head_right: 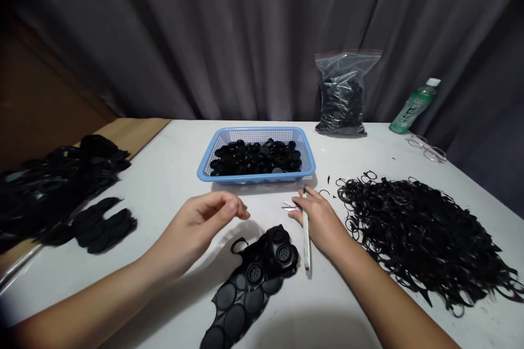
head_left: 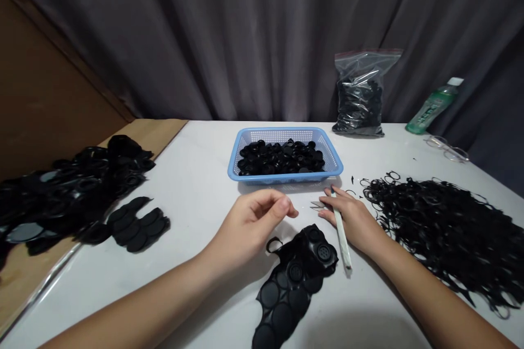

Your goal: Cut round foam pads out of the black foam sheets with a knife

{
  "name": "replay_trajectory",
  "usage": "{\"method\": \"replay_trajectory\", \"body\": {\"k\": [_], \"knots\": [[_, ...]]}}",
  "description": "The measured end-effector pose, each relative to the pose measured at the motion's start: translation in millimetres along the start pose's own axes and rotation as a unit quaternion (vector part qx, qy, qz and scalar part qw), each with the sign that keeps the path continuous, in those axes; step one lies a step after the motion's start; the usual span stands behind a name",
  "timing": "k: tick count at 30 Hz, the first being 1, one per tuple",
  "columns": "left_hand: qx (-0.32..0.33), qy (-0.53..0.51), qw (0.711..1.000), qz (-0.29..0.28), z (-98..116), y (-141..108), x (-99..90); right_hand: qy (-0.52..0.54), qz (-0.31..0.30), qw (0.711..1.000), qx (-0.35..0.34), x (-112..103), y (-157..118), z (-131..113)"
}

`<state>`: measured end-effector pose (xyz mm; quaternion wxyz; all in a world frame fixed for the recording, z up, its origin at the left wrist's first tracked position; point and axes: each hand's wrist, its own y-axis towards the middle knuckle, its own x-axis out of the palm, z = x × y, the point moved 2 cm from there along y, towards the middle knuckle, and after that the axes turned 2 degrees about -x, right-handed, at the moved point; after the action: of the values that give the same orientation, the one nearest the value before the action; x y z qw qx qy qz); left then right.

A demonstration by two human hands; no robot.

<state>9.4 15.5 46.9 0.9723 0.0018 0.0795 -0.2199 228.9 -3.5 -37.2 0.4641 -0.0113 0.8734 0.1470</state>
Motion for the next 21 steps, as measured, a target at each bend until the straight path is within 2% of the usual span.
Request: {"method": "replay_trajectory", "body": {"k": [3,6,7,9,11,13,16,21], "knots": [[-0.032,-0.016,0.999,-0.021,-4,-6,3.8,0.019,0.004,1.000,0.000,-8,0,-8],[-0.058,-0.035,0.996,-0.050,-8,-10,11.1,0.084,0.040,0.995,0.021,-18,-5,-30],[-0.065,-0.044,0.995,-0.059,-9,-10,14.3,0.202,0.072,0.976,0.048,-20,-7,-39],[-0.078,-0.054,0.993,-0.075,-11,-11,20.7,0.429,0.057,0.899,0.071,-19,-12,-58],[-0.085,-0.045,0.992,-0.087,-14,-11,25.3,0.544,0.036,0.834,0.081,-16,-16,-72],[-0.089,-0.027,0.991,-0.096,-16,-11,27.4,0.592,0.027,0.800,0.092,-13,-19,-78],[-0.087,-0.008,0.991,-0.102,-20,-11,27.5,0.603,0.028,0.790,0.109,-12,-20,-78],[-0.080,0.012,0.992,-0.100,-22,-10,27.2,0.570,0.043,0.811,0.124,-13,-19,-78]]}}
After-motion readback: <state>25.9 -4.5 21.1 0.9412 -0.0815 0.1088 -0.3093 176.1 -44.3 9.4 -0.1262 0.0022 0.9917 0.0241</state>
